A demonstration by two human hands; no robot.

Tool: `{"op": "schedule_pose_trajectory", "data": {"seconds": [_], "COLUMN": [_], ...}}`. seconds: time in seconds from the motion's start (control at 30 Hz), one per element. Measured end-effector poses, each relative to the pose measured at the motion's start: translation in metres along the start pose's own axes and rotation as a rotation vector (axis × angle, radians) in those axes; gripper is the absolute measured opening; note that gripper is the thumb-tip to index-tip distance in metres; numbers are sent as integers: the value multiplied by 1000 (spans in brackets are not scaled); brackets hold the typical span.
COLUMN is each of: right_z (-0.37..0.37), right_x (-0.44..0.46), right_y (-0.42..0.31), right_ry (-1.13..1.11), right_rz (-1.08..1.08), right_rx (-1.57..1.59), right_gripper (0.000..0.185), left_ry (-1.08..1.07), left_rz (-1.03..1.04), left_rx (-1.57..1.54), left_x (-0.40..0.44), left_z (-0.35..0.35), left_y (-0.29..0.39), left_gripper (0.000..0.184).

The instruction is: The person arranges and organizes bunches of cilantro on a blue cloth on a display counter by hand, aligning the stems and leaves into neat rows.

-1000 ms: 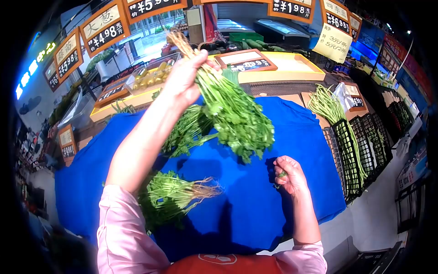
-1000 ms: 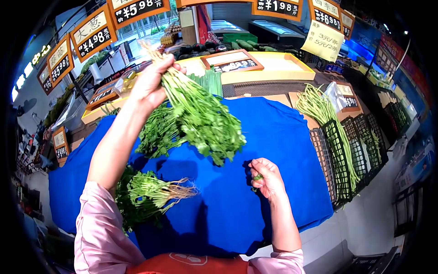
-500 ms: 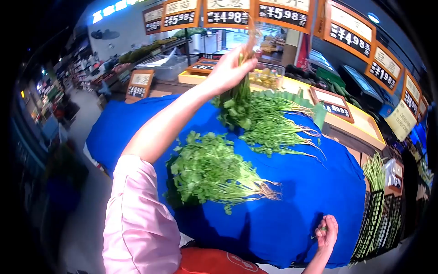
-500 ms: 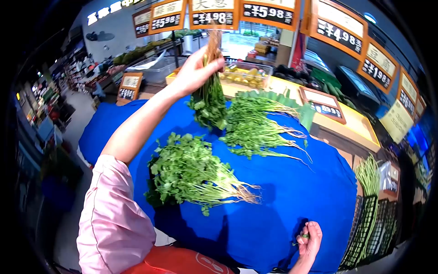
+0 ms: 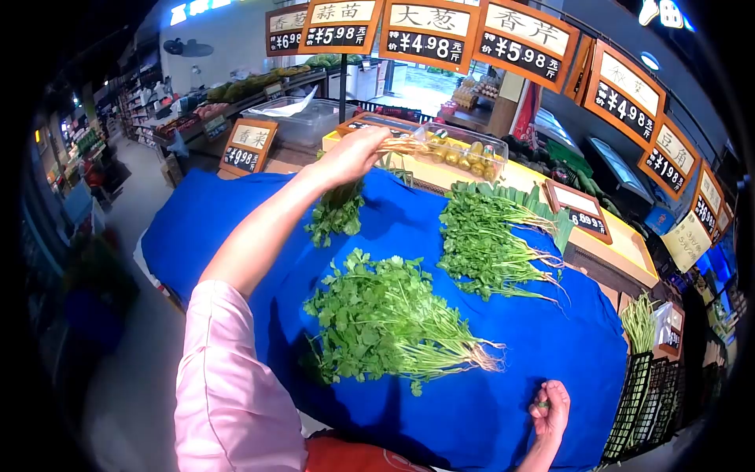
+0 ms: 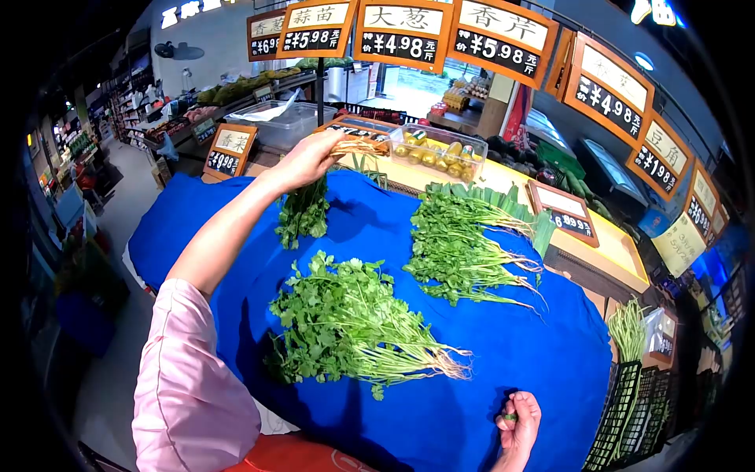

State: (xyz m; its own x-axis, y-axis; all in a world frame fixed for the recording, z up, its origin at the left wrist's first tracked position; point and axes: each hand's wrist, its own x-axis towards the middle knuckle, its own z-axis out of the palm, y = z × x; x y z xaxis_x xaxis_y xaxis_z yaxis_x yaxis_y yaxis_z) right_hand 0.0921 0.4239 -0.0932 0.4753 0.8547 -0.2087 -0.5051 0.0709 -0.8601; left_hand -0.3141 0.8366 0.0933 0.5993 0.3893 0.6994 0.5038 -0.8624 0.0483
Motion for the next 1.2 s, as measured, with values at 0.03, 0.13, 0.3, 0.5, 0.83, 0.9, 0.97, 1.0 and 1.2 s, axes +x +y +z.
{"op": "schedule_pose_trajectory", "data": {"seconds": [0.03, 0.13, 0.3, 0.5, 0.83, 0.9, 0.97, 1.0, 1.2], "right_z": [0, 4, 5, 37, 52, 51, 50, 46, 43], "right_x": [-1, -3, -5, -26, -19, -21, -21, -20, -20], "right_y": [1, 6, 12, 1, 6, 7, 7, 7, 11], "right_ry": [11, 35, 130, 261, 462, 467, 470, 451, 444], "right_rz": [-15, -40, -82, -51, -77, -90, -96, -99, -116], "right_rx": [5, -4, -27, -32, -103, -102, -86, -77, -18], "right_gripper": [12, 13, 13, 8, 9, 9, 9, 9, 9], "left_ry": [31, 105, 265, 297, -235, -153, 7, -18, -341], "left_rz": [-15, -141, -400, -1138, -1174, -1155, -1210, -1221, -1349], "left_rx": [-39, -242, -819, -549, -871, -1004, -1241, -1257, -997], "left_x": [3, 17, 38, 6, -22, -18, -12, -19, -75], "left_z": [1, 6, 50, 195, 152, 154, 152, 162, 158], "left_y": [-4, -9, -31, -146, -140, -143, -148, -161, -162], "left_gripper": [20, 18, 15, 31, 35, 32, 24, 22, 35]}}
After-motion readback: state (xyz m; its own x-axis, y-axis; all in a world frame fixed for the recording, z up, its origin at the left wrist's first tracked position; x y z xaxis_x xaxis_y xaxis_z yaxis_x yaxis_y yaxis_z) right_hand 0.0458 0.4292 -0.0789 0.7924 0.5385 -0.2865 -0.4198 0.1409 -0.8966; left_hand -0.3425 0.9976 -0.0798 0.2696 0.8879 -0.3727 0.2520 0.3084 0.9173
